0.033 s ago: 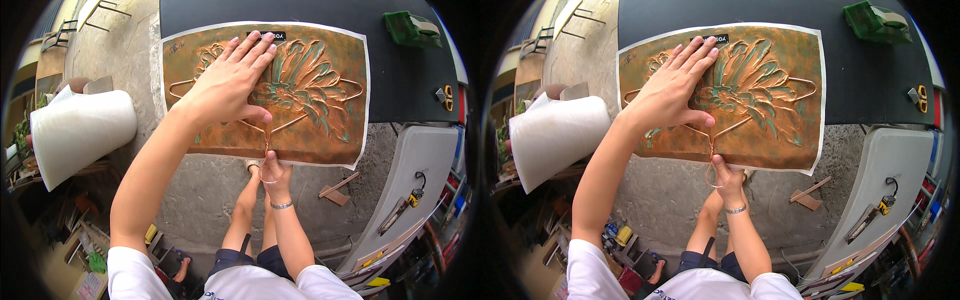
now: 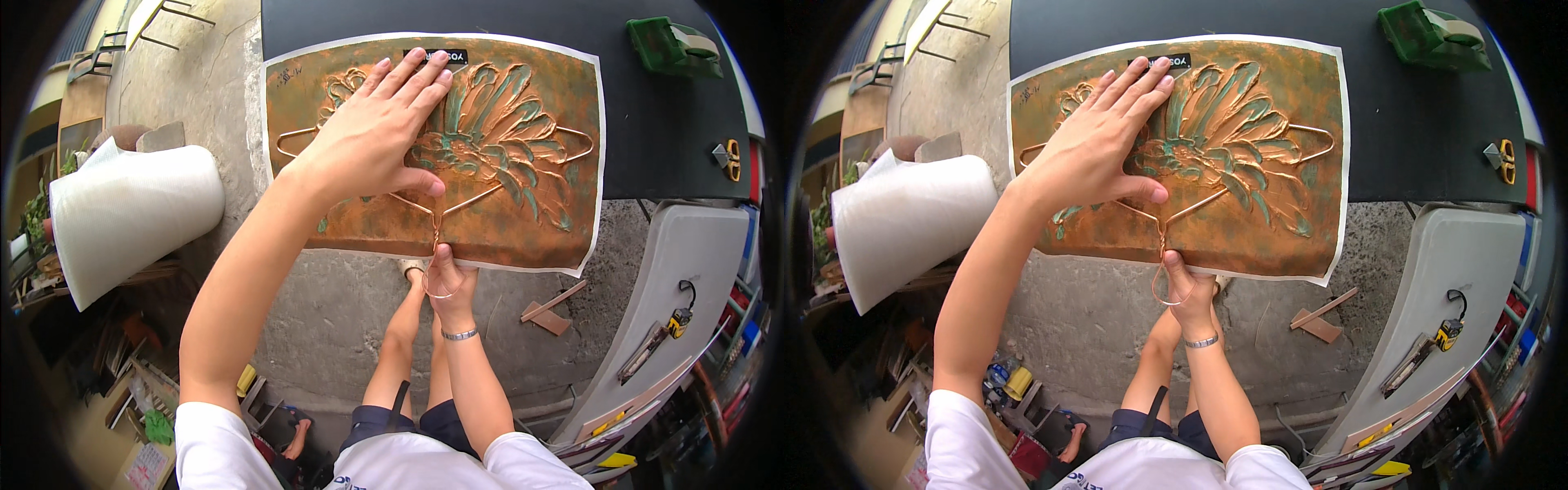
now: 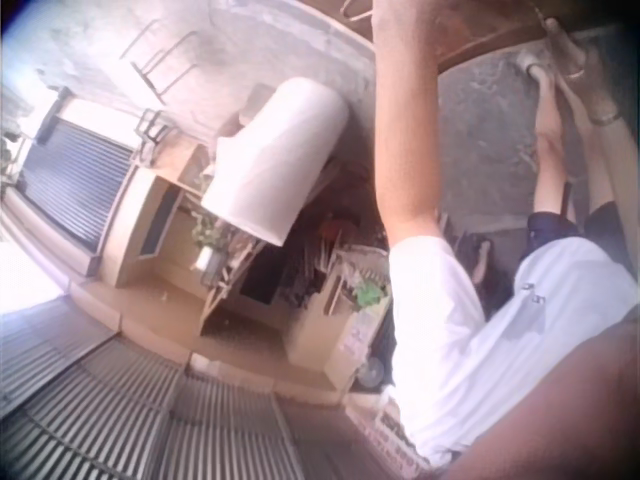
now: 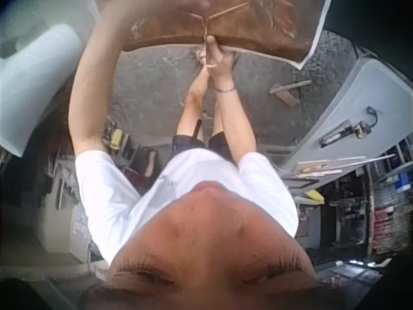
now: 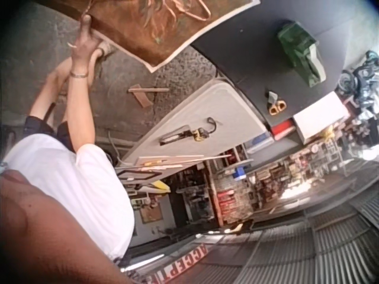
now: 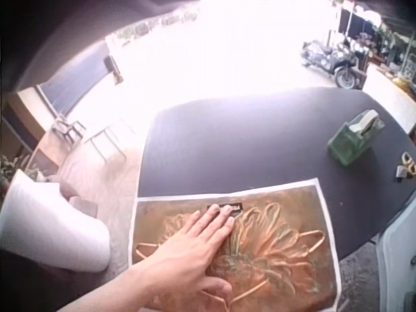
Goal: The person cuts a piece of cardboard, places a decorative copper artwork on it, and secures the edges using a stapler. They fold the cardboard edges over the artwork and staple them repeatedly to attach the backing.
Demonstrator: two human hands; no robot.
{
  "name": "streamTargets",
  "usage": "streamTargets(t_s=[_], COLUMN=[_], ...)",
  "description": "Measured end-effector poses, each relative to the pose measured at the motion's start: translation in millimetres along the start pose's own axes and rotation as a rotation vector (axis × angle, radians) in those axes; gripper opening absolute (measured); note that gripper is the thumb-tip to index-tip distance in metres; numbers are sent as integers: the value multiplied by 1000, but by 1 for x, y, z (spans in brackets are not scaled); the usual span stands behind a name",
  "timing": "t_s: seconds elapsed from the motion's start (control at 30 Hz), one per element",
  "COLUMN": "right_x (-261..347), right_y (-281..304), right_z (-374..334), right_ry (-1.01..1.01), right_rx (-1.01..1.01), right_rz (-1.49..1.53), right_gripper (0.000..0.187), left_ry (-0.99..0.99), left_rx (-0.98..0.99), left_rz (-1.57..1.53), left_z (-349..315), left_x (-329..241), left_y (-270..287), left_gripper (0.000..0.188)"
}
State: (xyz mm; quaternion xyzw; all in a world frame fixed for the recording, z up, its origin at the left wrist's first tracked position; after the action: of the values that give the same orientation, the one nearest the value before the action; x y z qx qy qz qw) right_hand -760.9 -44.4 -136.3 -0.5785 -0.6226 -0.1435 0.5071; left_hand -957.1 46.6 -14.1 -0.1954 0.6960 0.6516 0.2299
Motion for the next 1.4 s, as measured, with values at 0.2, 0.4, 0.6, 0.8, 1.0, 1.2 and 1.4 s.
streamTargets(t_s=[0.2, 0.4, 0.6, 0.8, 1.0, 1.2, 1.4], right_x=[-4, -12, -26, -44, -41, -46, -46], right_y=[2, 6, 11, 2, -24, -32, -39], right_z=[2, 7, 17, 23, 23, 27, 28], right_ry=[63, 116, 164, 136, 146, 141, 119], right_rx=[28, 27, -44, -19, 77, 55, 30], right_rz=[-20, -24, -103, 320, 668, 795, 851], right_gripper=[36, 38, 24, 19, 24, 28, 29], left_ry=[-11, -18, -32, -51, -143, -133, -196], left_rx=[-14, -46, -36, -13, -24, 33, -39], left_rz=[18, 52, 58, 64, 84, 16, -15], left_z=[-4, -5, -4, 1, -1, 1, -4], left_x=[2, 4, 5, 6, 7, 10, 7], left_y=[1, -5, -1, 3, 7, 11, 15], left_gripper=[119, 120, 101, 79, 77, 74, 59])
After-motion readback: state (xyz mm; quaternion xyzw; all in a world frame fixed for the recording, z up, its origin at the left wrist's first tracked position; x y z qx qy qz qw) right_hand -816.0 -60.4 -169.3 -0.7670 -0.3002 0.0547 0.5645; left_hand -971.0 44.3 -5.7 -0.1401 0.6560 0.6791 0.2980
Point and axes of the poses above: each hand's wrist, its own z-axis towards the middle knuckle, its own y-axis out of the back of the hand, x = y × z, the point moved 8 cm from there along z, towards the middle knuckle, and after that the axes turned 15 degrees about -z, right-handed, at the moved point
